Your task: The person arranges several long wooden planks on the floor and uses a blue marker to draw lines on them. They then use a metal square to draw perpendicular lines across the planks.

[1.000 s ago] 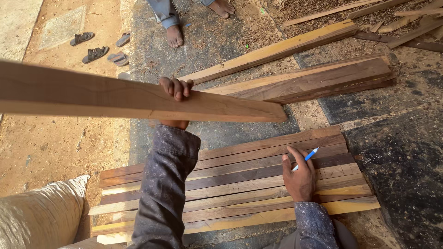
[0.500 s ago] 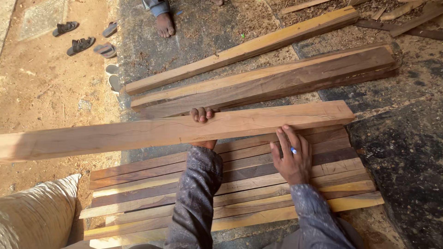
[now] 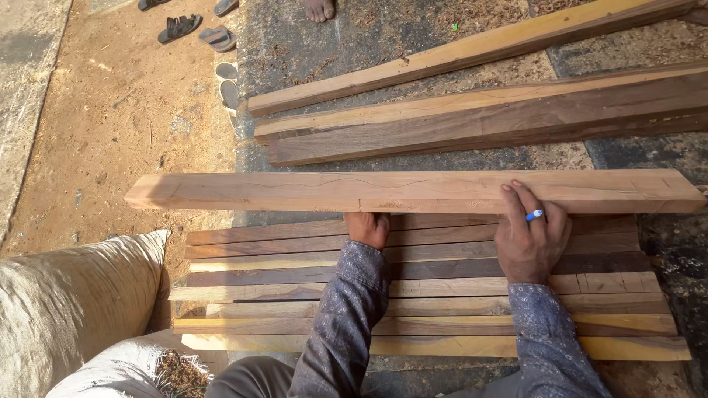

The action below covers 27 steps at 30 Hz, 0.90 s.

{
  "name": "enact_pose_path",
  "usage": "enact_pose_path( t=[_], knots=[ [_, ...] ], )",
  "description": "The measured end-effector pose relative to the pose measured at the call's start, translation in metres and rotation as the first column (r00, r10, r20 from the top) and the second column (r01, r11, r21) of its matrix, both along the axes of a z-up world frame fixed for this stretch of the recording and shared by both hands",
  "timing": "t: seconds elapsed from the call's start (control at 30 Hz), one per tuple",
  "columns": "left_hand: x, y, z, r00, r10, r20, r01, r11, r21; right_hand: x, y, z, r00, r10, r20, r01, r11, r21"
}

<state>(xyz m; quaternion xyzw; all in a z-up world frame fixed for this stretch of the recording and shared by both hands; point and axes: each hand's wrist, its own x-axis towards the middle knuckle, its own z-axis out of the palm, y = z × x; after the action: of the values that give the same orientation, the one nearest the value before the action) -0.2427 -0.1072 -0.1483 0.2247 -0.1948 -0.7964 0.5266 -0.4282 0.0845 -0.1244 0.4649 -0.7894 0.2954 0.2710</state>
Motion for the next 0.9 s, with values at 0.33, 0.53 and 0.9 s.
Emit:
enact_pose_path(
  t=[0.33,0.53,0.9],
  knots=[
    [0.018,-0.006,0.016,0.991,0.083,0.107,-0.113,0.941,0.32,-0.014,-0.011,0.007,0.985,0.144,0.098,-0.153,0.983,0.099],
    [0.045,0.018,0.057,0.92,-0.063,0.386,-0.022,0.977,0.212,-0.027,-0.024,0.008,0.933,0.235,0.272,-0.284,0.946,0.155],
    [0.056,-0.067,0.102,-0.379,0.403,0.833,0.854,0.5,0.146,-0.042,-0.03,-0.01,0.886,0.252,0.389,-0.371,0.889,0.268]
  ],
)
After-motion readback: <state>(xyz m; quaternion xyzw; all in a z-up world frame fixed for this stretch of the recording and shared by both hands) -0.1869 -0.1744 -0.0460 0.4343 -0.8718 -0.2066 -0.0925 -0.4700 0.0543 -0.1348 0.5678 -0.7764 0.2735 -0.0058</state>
